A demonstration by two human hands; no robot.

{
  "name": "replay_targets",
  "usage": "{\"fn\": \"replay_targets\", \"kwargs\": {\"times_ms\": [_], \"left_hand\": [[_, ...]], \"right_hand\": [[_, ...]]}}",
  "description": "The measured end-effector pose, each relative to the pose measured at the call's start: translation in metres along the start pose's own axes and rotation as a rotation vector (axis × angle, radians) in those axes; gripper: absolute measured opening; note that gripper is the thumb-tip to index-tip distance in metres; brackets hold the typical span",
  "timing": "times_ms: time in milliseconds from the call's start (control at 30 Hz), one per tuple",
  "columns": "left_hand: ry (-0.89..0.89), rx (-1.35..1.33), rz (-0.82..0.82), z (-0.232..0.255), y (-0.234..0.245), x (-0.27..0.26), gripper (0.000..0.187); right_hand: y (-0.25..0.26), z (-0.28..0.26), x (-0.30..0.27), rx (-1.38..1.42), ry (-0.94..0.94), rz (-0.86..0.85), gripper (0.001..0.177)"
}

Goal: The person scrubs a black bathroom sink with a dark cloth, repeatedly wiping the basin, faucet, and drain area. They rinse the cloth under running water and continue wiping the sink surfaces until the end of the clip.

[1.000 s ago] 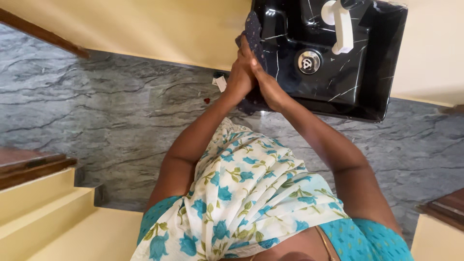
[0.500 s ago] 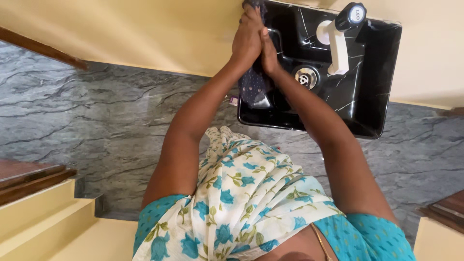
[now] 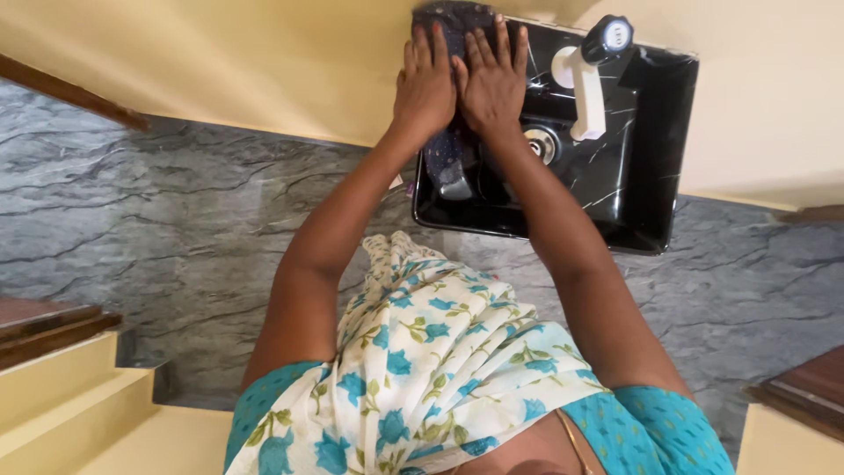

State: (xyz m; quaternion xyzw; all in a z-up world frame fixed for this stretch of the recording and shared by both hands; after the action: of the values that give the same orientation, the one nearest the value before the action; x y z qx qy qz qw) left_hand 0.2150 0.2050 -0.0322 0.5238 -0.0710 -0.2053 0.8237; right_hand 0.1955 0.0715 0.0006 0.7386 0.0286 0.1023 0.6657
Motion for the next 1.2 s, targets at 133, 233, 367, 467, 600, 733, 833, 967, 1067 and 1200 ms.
{"fn": "replay_targets", "kwargs": {"times_ms": [133,233,367,467,600,733,833,967,1067,1200], "left_hand": [[0.045,-0.054,-0.066,0.018,-0.003,-0.072,0.095],[0.084,-0.13,-0.048,0.033,-0.006,-0.097,0.096],[0.028,-0.15,0.083,0.041,-0.01,-0.108,0.094],[0.071,-0.194,0.012,0.042,-0.003,-0.102,0.095],[0.088,-0.228,-0.02,0.046,0.003,-0.105,0.096],[0.065,-0.233,0.017,0.044,0.002,-0.108,0.095],[0.056,-0.233,0.025,0.042,0.0,-0.107,0.095],[0.071,-0.241,0.007,0.043,-0.003,-0.107,0.096],[0.07,-0.236,0.001,0.043,0.002,-0.106,0.096],[0.052,-0.2,-0.011,0.044,0.006,-0.108,0.098]], "right_hand": [[0.015,0.001,-0.009,-0.211,-0.233,-0.079,0.053],[0.019,0.006,-0.015,0.04,-0.196,-0.315,0.041],[-0.006,-0.004,-0.016,0.222,0.111,-0.155,0.056],[-0.033,-0.001,-0.006,0.298,0.082,-0.26,0.061],[-0.066,0.007,-0.006,0.257,0.006,-0.25,0.06],[-0.082,0.006,-0.014,0.37,0.032,-0.267,0.067],[-0.076,0.008,-0.04,0.383,0.087,-0.365,0.079],[-0.049,0.022,-0.087,0.566,0.15,-0.331,0.064],[-0.02,0.033,-0.083,0.552,0.255,0.061,0.062],[0.005,0.051,-0.028,0.099,0.011,0.313,0.07]]}}
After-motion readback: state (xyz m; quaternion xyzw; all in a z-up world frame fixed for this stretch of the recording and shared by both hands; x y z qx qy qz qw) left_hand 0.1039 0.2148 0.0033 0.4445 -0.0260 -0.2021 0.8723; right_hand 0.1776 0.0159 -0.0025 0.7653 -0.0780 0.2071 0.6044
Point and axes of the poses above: each hand's wrist, its own x-axis towards the middle knuckle, its own y-axis out of the back of the hand, z = x × y, the point moved 1 cm from there along x, towards the middle knuckle, and after that the axes turned 14 degrees about -z, right-handed, at the moved point
